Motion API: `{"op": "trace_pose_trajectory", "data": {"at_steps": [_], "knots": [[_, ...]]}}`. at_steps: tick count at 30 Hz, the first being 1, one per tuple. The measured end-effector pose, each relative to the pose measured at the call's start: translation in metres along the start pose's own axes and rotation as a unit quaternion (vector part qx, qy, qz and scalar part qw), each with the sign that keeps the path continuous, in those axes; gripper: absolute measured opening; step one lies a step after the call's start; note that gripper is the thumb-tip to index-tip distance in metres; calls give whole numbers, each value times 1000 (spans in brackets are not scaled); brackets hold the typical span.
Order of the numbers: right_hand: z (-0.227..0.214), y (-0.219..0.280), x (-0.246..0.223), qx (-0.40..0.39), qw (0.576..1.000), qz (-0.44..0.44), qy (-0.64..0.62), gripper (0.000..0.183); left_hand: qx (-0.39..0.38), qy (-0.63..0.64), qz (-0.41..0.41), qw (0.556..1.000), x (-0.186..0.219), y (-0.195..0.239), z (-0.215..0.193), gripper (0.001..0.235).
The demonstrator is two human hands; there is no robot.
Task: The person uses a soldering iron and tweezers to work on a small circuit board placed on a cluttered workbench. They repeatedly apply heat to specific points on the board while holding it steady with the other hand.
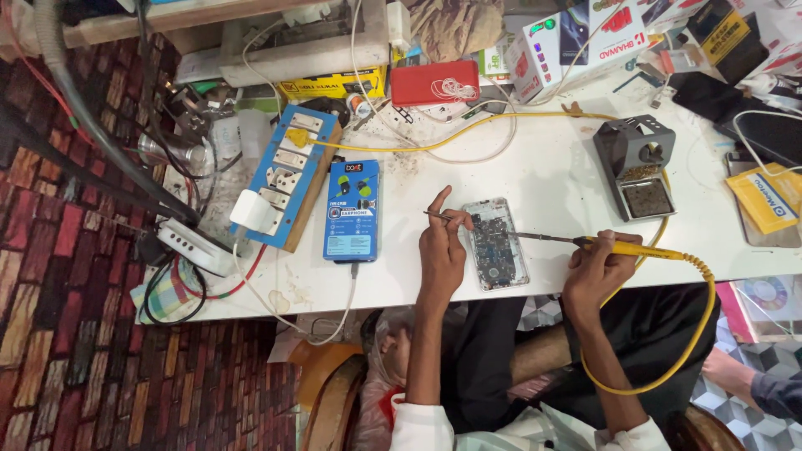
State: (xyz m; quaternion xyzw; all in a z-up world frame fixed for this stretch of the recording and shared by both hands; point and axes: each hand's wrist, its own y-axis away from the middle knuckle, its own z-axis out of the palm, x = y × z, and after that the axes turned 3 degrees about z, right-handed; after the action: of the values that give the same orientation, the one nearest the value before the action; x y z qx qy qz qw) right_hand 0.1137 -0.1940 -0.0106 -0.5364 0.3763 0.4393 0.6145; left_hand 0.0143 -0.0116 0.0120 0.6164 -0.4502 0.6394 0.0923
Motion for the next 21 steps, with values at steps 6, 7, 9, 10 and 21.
{"op": "trace_pose_trajectory", "data": {"at_steps": [6,7,9,10,21], "knots": [[1,-1,-3,0,1000,24,-8,15,1,-11,36,999,-1,1,1,54],[0,-1,-3,1,1000,26,-11,15,0,-8,31,999,-2,2,1,57],[2,-2,-1,3,999,30,-18,16,-2,-2,24,1000,-3,2,1,62],[1,-2,-1,-5,1000,25,-12,17,0,-5,19,1000,-3,2,1,60],[-1,-4,13,31,997,55,-35,18,11,-31,16,999,-5,1,3,49]]}}
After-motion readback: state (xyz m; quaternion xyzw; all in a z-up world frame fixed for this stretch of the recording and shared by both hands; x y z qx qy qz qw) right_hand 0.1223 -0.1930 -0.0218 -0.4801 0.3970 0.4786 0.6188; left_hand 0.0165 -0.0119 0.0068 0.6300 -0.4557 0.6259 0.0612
